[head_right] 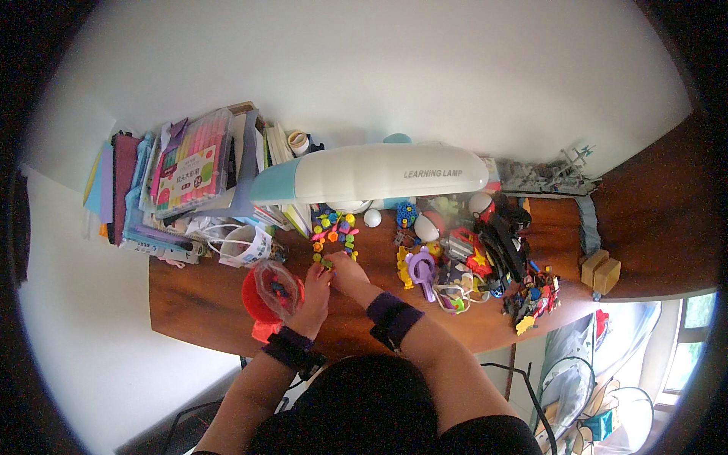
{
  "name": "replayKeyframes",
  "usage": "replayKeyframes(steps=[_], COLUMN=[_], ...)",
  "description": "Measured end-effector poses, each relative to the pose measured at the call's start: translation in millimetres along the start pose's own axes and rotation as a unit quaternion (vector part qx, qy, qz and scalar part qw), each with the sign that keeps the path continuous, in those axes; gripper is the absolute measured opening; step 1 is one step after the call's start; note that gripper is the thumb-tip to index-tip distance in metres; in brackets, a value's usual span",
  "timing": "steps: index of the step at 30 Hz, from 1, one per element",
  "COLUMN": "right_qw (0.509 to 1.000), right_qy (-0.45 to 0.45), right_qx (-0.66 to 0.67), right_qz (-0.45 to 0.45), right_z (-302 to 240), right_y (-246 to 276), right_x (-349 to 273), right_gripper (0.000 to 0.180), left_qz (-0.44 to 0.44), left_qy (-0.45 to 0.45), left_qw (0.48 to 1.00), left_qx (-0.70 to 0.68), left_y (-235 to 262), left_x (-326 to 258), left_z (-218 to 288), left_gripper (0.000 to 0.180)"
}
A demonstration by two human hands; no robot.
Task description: The person assembles small colorful plastic toy pieces on a cluttered wooden desk. They pick up individual pieces from a pile and connect them together by hand, occasionally placing completed sections back on the table.
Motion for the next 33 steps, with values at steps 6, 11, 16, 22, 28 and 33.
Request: replayKeyframes(steps=[6,11,16,22,28,33], right_qw=[0.997,0.994,0.992,0.990,0.973,0.972], right_qy=[-0.064,-0.090,-0.108,-0.076,-0.068,0.008], right_qx=[0.033,0.063,0.065,0.111,0.214,0.230], right_qz=[-0.011,-0.010,-0.007,0.032,0.046,0.041], right_z=[1,5,-4,-22,-64,-107], right_y=[-2,-4,2,15,48,56], right_x=[-10,-16,-19,-30,-35,-39], right_gripper=[0.038,0.039,0.040,0.040,0.044,0.042], left_qz=[0.017,0.031,0.057,-0.009,-0.054,-0.063], left_qy=[0.040,0.070,0.094,0.052,-0.059,-0.083], left_qw=[0.998,0.993,0.988,0.997,0.995,0.994], left_qx=[-0.049,-0.090,-0.105,-0.062,-0.066,-0.017], left_y=[5,9,0,-4,-19,-7], left_x=[-1,1,-5,-15,-39,-69], left_z=[-17,-31,-10,18,59,114], left_gripper=[0.031,0.028,0.039,0.051,0.052,0.052])
Point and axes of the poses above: each hand's wrist, its own x-axis towards the middle knuckle, its own y-axis out of the back of the hand, z = x × y, the point moved 1 cm from there along x, towards the middle knuckle, and after that the axes turned 8 degrees about -y, right-handed, at the moved point
